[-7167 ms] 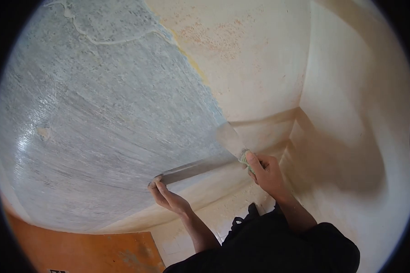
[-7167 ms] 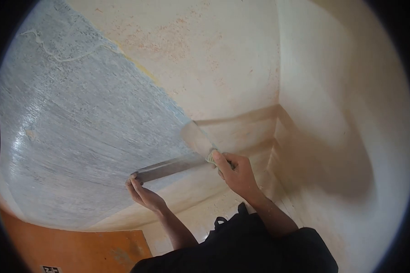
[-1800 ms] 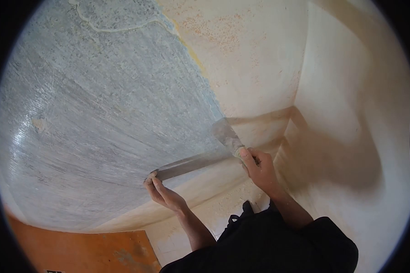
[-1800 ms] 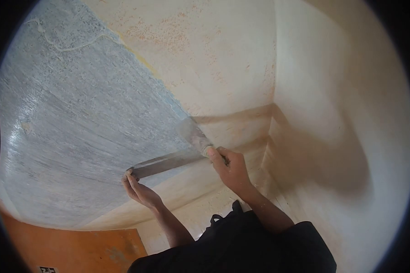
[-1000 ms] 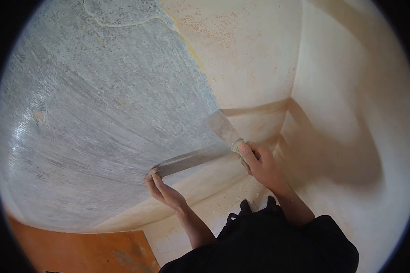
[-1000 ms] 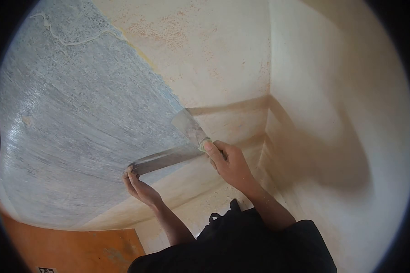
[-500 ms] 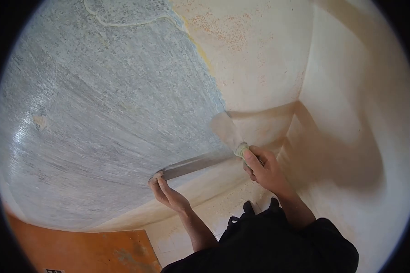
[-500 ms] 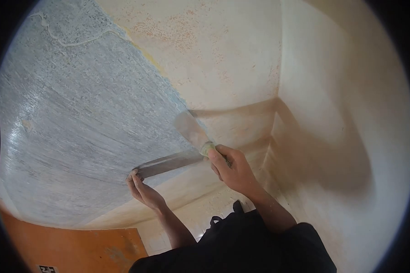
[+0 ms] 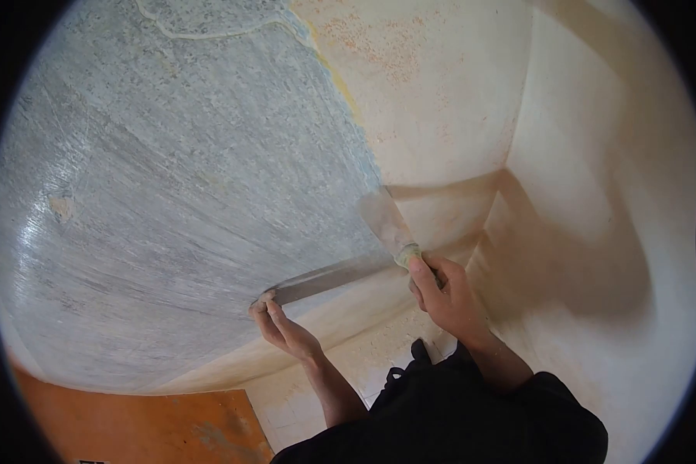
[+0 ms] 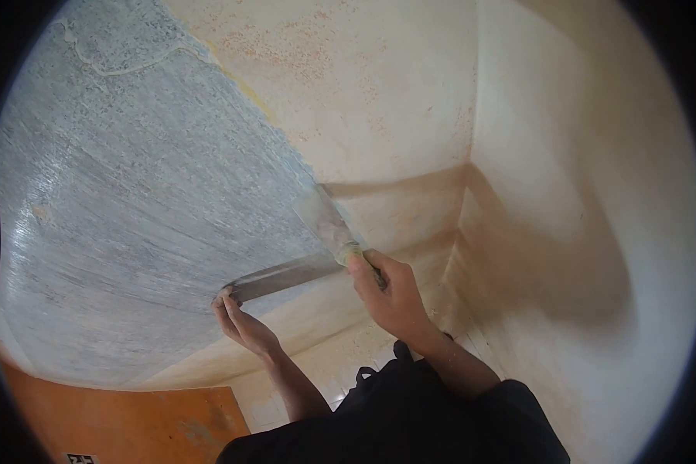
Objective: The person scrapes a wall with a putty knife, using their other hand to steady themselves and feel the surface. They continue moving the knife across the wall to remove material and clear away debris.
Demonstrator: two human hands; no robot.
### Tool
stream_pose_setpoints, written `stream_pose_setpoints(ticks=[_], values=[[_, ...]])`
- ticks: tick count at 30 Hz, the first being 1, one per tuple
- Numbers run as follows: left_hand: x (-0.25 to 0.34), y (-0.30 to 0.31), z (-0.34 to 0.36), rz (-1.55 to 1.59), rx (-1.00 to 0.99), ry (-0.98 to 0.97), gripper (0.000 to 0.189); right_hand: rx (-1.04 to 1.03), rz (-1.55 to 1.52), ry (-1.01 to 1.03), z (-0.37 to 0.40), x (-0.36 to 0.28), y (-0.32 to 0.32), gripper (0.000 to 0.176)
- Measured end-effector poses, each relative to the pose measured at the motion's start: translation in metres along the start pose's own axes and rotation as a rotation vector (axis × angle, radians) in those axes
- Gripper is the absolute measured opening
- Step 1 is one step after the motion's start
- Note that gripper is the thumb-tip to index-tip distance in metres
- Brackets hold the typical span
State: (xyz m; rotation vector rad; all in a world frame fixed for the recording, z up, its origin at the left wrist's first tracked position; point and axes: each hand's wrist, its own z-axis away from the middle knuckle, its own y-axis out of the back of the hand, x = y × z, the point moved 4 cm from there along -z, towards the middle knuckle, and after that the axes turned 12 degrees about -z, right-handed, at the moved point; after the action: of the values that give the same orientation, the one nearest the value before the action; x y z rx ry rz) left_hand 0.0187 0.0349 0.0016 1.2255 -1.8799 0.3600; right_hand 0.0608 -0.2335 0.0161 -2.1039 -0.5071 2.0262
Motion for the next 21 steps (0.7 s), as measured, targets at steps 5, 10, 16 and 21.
stream_pose_setpoints(ticks=[5,10,16,21], values=[[-0.001,0.001,-0.001,0.0,-0.008,0.008,0.028,-0.007,-0.109,-0.09,0.004,0.005,0.003,0.034],[0.013,0.0,0.006,-0.188,0.102,-0.207,0.031,-0.039,-0.181,-0.092,0.0,-0.004,-0.001,0.034],[0.01,0.005,-0.008,-0.534,0.162,-0.253,0.073,-0.012,-0.096,-0.046,-0.003,-0.008,-0.005,0.038],[-0.002,0.004,-0.011,-0.55,0.077,-0.244,0.082,0.005,-0.138,-0.127,0.004,-0.01,-0.009,0.04]])
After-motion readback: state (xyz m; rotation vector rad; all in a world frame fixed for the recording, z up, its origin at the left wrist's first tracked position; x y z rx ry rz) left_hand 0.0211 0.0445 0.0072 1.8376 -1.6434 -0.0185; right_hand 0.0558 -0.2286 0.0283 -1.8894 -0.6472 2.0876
